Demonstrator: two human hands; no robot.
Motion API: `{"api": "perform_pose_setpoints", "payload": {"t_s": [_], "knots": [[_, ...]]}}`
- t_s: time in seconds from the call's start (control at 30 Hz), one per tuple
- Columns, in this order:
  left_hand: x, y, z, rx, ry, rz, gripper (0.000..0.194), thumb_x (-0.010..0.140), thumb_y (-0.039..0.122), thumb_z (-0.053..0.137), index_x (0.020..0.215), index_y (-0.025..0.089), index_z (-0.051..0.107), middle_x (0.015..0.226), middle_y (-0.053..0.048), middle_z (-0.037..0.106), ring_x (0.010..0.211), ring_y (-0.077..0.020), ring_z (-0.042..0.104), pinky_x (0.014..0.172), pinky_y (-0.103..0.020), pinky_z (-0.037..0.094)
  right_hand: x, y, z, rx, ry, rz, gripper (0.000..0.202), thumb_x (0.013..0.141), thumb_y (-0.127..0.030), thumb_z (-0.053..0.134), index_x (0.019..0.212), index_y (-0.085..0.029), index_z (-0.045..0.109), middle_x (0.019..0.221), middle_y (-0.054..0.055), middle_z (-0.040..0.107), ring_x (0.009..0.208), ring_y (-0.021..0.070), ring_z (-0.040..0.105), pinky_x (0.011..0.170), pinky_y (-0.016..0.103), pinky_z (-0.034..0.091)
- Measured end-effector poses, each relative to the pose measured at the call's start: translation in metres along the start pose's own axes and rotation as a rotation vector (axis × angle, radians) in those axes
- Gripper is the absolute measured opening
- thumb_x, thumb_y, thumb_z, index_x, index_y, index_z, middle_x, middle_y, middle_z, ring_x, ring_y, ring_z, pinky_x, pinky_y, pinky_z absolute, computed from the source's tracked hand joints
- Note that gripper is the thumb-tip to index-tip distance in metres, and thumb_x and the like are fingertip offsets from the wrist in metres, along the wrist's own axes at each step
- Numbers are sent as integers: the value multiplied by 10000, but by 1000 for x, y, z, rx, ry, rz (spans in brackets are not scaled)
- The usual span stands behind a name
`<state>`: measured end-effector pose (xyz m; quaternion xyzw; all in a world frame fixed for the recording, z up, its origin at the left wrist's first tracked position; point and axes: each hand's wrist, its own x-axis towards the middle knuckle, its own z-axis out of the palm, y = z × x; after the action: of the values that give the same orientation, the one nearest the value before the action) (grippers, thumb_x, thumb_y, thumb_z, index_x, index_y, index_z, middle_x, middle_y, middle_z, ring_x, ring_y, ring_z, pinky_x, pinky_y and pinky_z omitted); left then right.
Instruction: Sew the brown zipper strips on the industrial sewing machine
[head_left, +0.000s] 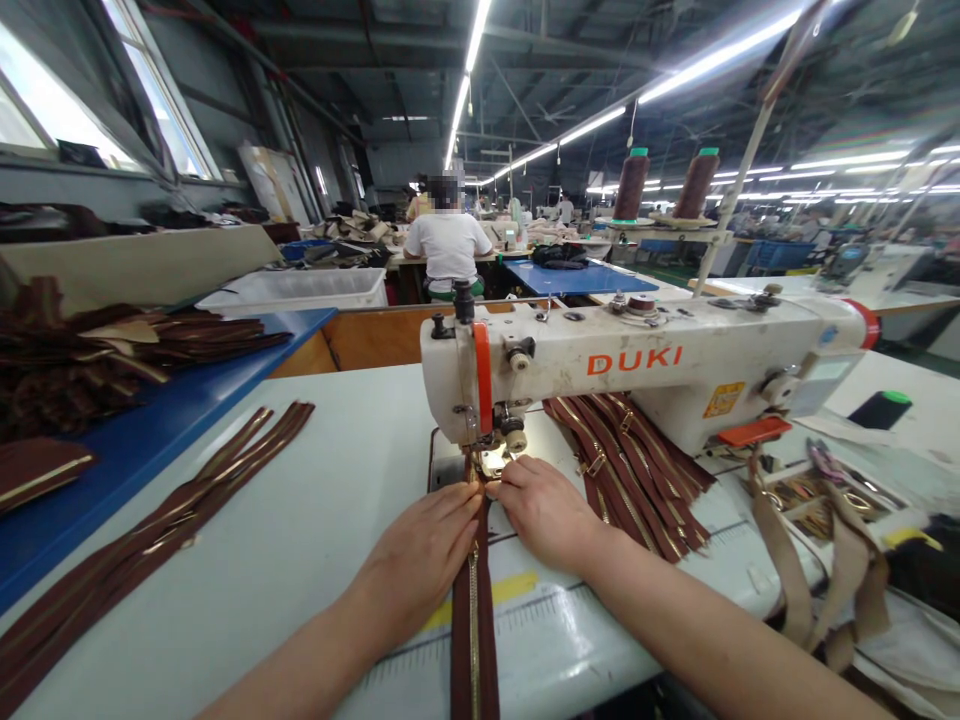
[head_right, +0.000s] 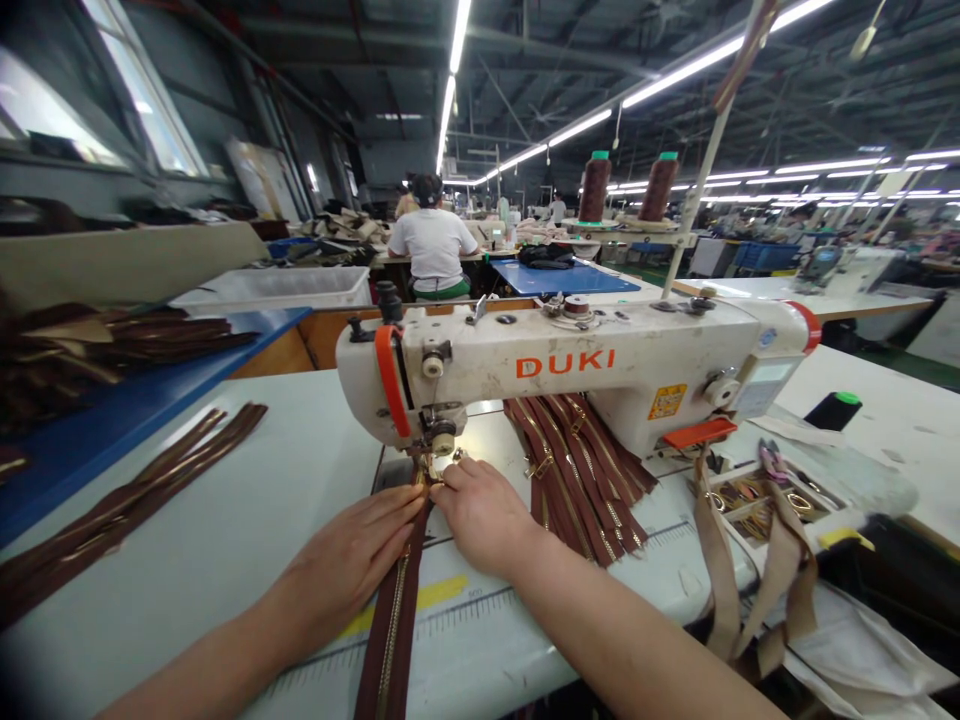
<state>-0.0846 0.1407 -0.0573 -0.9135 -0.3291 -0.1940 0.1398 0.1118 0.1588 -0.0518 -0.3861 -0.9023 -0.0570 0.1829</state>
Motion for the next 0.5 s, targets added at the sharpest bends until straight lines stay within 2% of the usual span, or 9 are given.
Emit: {"api": "perform_pose_setpoints", "payload": {"t_s": [0.17,0.33,0.4,0.5], "knots": [[4,0,0,-27,17,-24,387,984,217,244,1132,131,591,1132,-97,656,1084,-192,588,946,-363,489,0,-1,-2,29,-7,29,159,881,-127,492,929,-162,640,868,59,587,855,199,479,754,304,392],[4,1,-3,-60,23,-62,356,974,235,288,1123,127,592,1130,-107,658,1064,-207,603,932,-383,502,0,-1,-2,52,2,51,194,870,-120,493,974,-169,649,861,55,593,856,199,487,766,306,405],[-7,6,-11,-62,20,-78,327,962,270,344,1145,143,583,1142,-101,657,1055,-214,611,917,-378,514,-2,-1,-2,66,11,50,200,862,-114,499,974,-169,655,864,58,598,857,199,497,766,307,418],[-39,17,-25,-59,19,-77,339,923,329,459,1213,175,544,1191,-86,637,1067,-213,610,910,-332,520,-4,-3,-1,92,54,44,230,856,-88,485,983,-160,662,849,68,607,851,199,515,769,314,442]]}}
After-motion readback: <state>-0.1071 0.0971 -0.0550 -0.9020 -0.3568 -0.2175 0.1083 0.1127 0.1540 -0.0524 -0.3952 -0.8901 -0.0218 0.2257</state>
